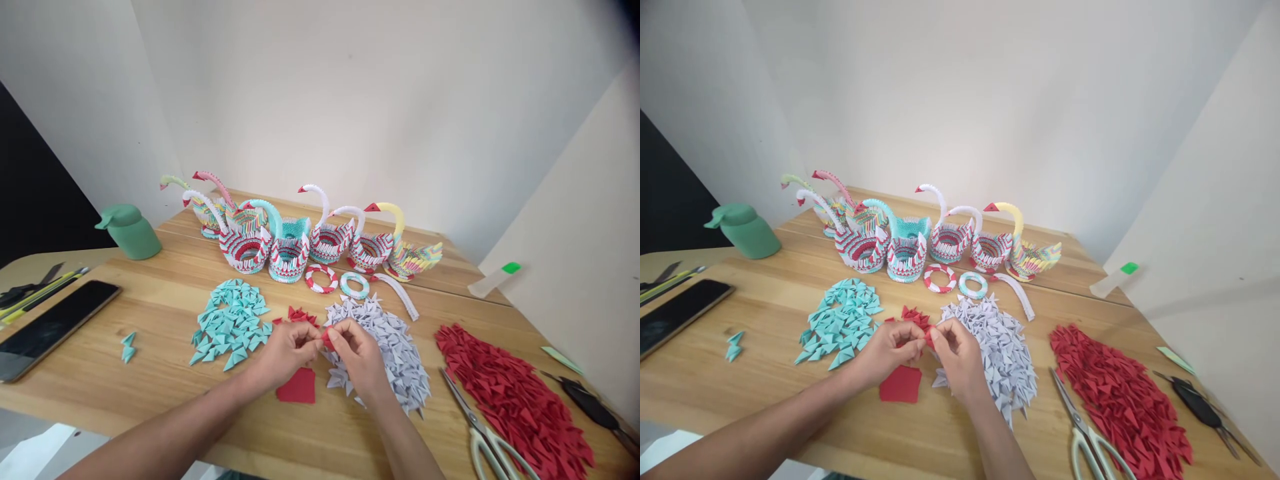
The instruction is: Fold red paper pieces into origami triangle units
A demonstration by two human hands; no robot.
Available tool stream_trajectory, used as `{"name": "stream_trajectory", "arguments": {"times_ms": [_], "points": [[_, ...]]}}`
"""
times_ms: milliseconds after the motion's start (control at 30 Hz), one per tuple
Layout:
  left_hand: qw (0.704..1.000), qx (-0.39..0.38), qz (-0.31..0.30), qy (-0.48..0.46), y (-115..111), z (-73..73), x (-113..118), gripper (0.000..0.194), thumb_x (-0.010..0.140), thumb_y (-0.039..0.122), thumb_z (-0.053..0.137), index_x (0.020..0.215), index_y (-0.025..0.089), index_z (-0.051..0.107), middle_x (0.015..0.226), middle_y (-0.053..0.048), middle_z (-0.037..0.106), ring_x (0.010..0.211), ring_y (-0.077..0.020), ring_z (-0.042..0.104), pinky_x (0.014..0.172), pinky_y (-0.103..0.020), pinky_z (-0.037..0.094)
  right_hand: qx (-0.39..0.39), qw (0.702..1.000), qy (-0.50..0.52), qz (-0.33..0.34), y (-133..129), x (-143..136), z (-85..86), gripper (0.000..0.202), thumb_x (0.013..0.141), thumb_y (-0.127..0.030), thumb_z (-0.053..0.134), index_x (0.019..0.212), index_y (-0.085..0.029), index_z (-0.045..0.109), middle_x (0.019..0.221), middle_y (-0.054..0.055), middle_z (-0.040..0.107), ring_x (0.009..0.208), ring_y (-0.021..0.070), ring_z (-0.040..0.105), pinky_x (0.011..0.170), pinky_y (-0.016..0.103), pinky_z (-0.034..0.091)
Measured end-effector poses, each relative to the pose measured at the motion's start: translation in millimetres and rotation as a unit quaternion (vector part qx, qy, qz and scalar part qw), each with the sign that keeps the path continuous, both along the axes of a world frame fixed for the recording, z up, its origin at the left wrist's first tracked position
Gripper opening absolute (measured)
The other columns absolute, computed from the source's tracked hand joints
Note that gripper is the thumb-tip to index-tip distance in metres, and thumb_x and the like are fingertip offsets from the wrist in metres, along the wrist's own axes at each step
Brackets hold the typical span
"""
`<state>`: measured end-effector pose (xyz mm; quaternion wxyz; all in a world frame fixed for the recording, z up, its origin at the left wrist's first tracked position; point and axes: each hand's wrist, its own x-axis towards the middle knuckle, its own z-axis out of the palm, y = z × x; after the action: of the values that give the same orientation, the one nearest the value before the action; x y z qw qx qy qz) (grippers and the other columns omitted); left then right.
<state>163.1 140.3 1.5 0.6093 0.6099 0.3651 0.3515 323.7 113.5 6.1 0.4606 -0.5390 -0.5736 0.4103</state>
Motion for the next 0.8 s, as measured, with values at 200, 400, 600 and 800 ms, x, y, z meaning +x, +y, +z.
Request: {"name": "stream_trajectory", "arguments": {"times_ms": [200,400,600,800], "points": [[0.999,-0.032,0.012,-0.033,2.4,0.1,-0.5,0.025,0.076,0.036,0.062,0.068,0.013,0.058,0.056,0.0,0.056,0.05,-0.0091,0.048,0.052,-0.021,0.041,-0.018,0.997,0.074,0.018,0.6,0.0,4.3,0.026,0.086,-0.045,0.057,0.087,-0.019,0.057,0.073,-0.001,0.054,0.068,0.0151,0.05,0.061,0.024,0.04],[1.0,0.005,0.008,-0.025,1.2,-2.9,-0.2,0.019,0.077,0.029,0.06,0.067,0.013,0.06,0.055,0.002,0.054,0.05,-0.0085,0.047,0.051,-0.02,0.039,-0.035,0.998,0.027,0.037,-0.7,-1.9,-0.9,0.024,0.082,-0.041,0.062,0.077,-0.019,0.055,0.068,-0.003,0.048,0.062,0.0132,0.044,0.056,0.023,0.035],[0.999,0.025,-0.029,-0.017,-2.0,-5.8,0.3,0.016,0.077,0.021,0.058,0.063,0.014,0.056,0.056,0.002,0.054,0.052,-0.008,0.046,0.053,-0.019,0.037,-0.014,0.999,0.026,0.019,-0.6,-3.0,-3.0,0.032,0.085,-0.042,0.056,0.063,-0.019,0.049,0.059,-0.005,0.04,0.056,0.012,0.036,0.053,0.024,0.03],[1.0,0.014,-0.013,-0.021,1.1,-2.0,-2.3,0.025,0.078,0.035,0.063,0.068,0.012,0.06,0.057,0.0,0.057,0.052,-0.0093,0.05,0.053,-0.021,0.04,-0.013,0.991,0.123,-0.045,2.7,3.5,-0.8,0.035,0.088,-0.049,0.053,0.074,-0.018,0.061,0.063,-0.001,0.052,0.059,0.0145,0.048,0.057,0.025,0.039]]}}
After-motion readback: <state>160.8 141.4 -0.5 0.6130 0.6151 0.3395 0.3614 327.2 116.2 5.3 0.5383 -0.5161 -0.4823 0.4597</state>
